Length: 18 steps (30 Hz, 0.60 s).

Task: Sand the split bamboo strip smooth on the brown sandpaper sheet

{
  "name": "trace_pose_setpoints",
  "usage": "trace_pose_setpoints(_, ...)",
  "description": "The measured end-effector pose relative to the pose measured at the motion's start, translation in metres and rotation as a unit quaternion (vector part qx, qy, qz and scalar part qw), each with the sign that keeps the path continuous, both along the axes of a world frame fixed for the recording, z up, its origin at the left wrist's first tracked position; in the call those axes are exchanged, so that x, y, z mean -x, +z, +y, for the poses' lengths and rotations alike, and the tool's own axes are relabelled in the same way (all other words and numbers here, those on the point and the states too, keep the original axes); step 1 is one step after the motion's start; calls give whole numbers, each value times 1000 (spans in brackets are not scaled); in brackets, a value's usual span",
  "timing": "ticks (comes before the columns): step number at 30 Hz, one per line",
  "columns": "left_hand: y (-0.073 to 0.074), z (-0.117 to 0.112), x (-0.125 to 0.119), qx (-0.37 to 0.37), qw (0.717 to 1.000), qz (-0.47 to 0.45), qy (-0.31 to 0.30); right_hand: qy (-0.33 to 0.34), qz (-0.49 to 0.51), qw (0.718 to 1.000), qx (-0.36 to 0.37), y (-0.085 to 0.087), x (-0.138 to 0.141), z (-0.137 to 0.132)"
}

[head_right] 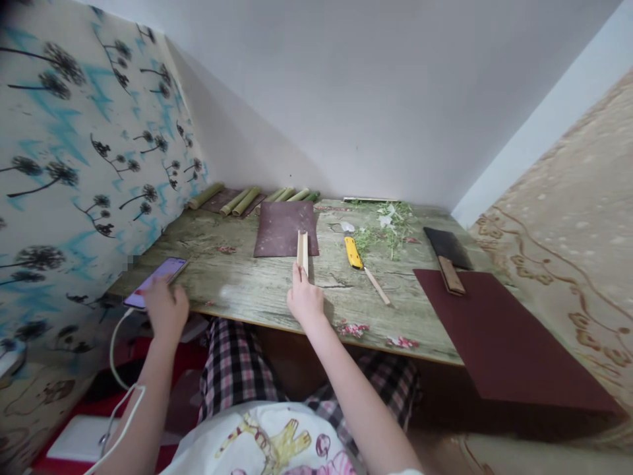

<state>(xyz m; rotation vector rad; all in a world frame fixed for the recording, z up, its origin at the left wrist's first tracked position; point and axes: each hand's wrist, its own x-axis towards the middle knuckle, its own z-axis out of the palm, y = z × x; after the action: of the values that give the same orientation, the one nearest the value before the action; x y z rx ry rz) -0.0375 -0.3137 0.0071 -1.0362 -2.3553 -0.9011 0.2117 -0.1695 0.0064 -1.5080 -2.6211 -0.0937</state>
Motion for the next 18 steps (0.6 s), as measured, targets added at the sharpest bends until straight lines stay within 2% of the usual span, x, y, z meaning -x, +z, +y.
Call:
trace_pose_setpoints(2,4,31,-20,52,991,15,-121,1,-5,1000,7,1,1,0)
trace_pose_setpoints(4,4,66,-47,95,970,42,-219,5,-10,1000,14,3,1,0)
trace_pose_setpoints(6,1,98,-71,133,952,64,-269,11,-20,999,22,4,1,0)
trace_pose_setpoints(8,-5,120,-88,174,942,67,-278,16,-33,999,31,5,1,0)
trace_pose_setpoints(10,-12,130,-94,209,933,63,-287,20,-44,998,34,6,1,1)
trace_pose_setpoints(13,-19,130,-91,224,925,61,-301,34,-57,997,37,7,3,4)
trace_pose_setpoints(18,-19,127,-87,229,922,59,-306,43,-57,996,50,15,18,15)
